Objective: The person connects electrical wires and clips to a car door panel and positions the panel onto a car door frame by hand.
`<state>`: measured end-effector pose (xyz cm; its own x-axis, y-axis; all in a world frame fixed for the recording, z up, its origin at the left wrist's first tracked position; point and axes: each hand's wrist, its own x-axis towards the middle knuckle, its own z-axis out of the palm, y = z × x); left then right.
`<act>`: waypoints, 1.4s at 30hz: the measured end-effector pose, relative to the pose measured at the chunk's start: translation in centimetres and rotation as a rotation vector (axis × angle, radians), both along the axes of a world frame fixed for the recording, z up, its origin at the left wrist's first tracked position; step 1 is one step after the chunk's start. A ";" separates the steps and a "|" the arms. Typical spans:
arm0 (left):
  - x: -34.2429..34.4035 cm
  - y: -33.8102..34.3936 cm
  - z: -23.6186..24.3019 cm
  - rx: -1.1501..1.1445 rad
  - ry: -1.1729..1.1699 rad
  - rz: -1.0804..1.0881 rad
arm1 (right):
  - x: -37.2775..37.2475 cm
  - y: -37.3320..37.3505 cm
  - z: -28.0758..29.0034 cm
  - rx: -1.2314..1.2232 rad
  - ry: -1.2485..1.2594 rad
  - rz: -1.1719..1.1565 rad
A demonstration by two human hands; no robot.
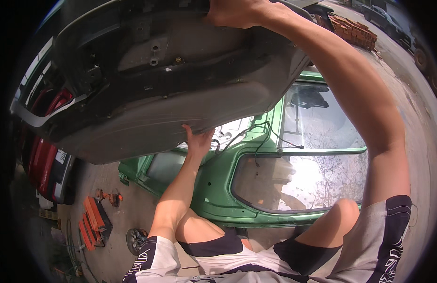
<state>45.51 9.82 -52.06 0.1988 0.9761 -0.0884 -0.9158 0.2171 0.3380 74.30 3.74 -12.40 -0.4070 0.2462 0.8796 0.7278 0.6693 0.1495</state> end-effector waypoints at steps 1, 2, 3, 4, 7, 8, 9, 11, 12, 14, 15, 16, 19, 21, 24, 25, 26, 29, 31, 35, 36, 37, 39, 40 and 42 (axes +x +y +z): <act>-0.5 0.5 -0.9 -0.035 -0.080 -0.059 | -0.3 0.7 0.0 -0.001 -0.001 -0.029; -0.5 0.7 -1.6 -0.064 -0.092 -0.018 | -0.6 1.6 -0.3 -0.016 -0.020 0.010; -0.5 0.8 -2.4 -0.070 -0.093 -0.042 | -0.8 2.4 -0.5 -0.033 -0.037 0.050; -1.0 1.3 -2.9 -0.061 -0.093 -0.024 | -1.0 3.3 -0.6 -0.033 -0.028 0.038; -1.5 2.9 -4.2 -0.019 -0.115 -0.045 | -1.7 4.9 0.0 -0.011 -0.117 0.152; -2.8 3.8 -4.8 -0.008 -0.100 -0.013 | -2.5 4.9 0.6 -0.035 -0.122 0.163; -2.6 4.0 -5.2 -0.001 -0.093 0.011 | -3.1 5.9 0.5 -0.053 -0.120 0.147; -2.9 3.9 -6.3 -0.016 -0.075 0.020 | -4.0 8.0 0.7 -0.145 -0.129 0.152; -3.6 4.0 -6.7 -0.006 -0.067 0.021 | -4.1 8.5 0.5 -0.144 -0.120 0.148; -4.9 4.5 -6.9 0.004 -0.058 0.022 | -4.1 9.4 -0.1 -0.135 -0.091 0.227; -5.4 4.7 -6.9 -0.033 -0.070 -0.022 | -4.0 9.9 -0.2 -0.134 -0.088 0.228; -5.8 4.9 -6.9 -0.069 -0.083 -0.065 | -3.9 10.3 -0.2 -0.160 -0.079 0.193; -6.8 3.8 -7.0 -0.076 0.025 0.036 | -4.3 10.0 -1.6 -0.294 -0.030 0.202; -6.7 3.3 -7.1 -0.128 0.057 0.037 | -3.6 10.9 -2.0 -0.383 -0.009 0.227; -5.8 2.2 -7.0 -0.187 0.131 0.048 | -2.2 14.0 -3.6 -0.186 -0.066 0.181; -5.5 2.0 -6.8 -0.182 0.149 0.047 | -1.7 14.3 -3.8 -0.188 -0.070 0.178; -5.7 1.7 -6.7 -0.174 0.171 0.052 | -1.6 14.1 -3.9 -0.222 -0.060 0.179; -6.1 1.0 -5.5 -0.219 0.153 -0.013 | -1.5 13.9 -3.5 -0.322 -0.043 0.134; -5.9 -0.1 -4.0 -0.276 0.325 0.050 | -1.7 14.1 -3.2 -0.386 -0.034 0.096; -3.4 -4.5 5.3 -0.074 1.007 -0.074 | -2.5 14.3 -3.5 -0.370 -0.038 0.154; -0.6 -7.7 11.3 0.136 1.181 -0.105 | -2.0 14.4 -3.8 -0.389 -0.059 0.104; 1.0 -10.2 15.4 0.482 1.305 0.141 | -1.3 15.0 -4.6 -0.397 -0.063 0.092; -0.1 -14.7 24.1 1.266 1.536 0.835 | -1.2 15.5 -6.0 -0.392 -0.037 0.118; -0.5 -15.7 28.2 1.450 1.393 1.152 | -1.5 15.3 -5.6 -0.414 -0.044 0.115; -0.5 -15.7 36.0 1.385 1.382 1.441 | -1.0 16.8 -4.2 -0.281 -0.056 0.106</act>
<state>45.03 -5.91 -16.01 0.0552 -0.0135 0.9984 0.5364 -0.8429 -0.0411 73.27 20.52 -16.64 -0.4889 0.4304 0.7588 0.6479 0.7616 -0.0146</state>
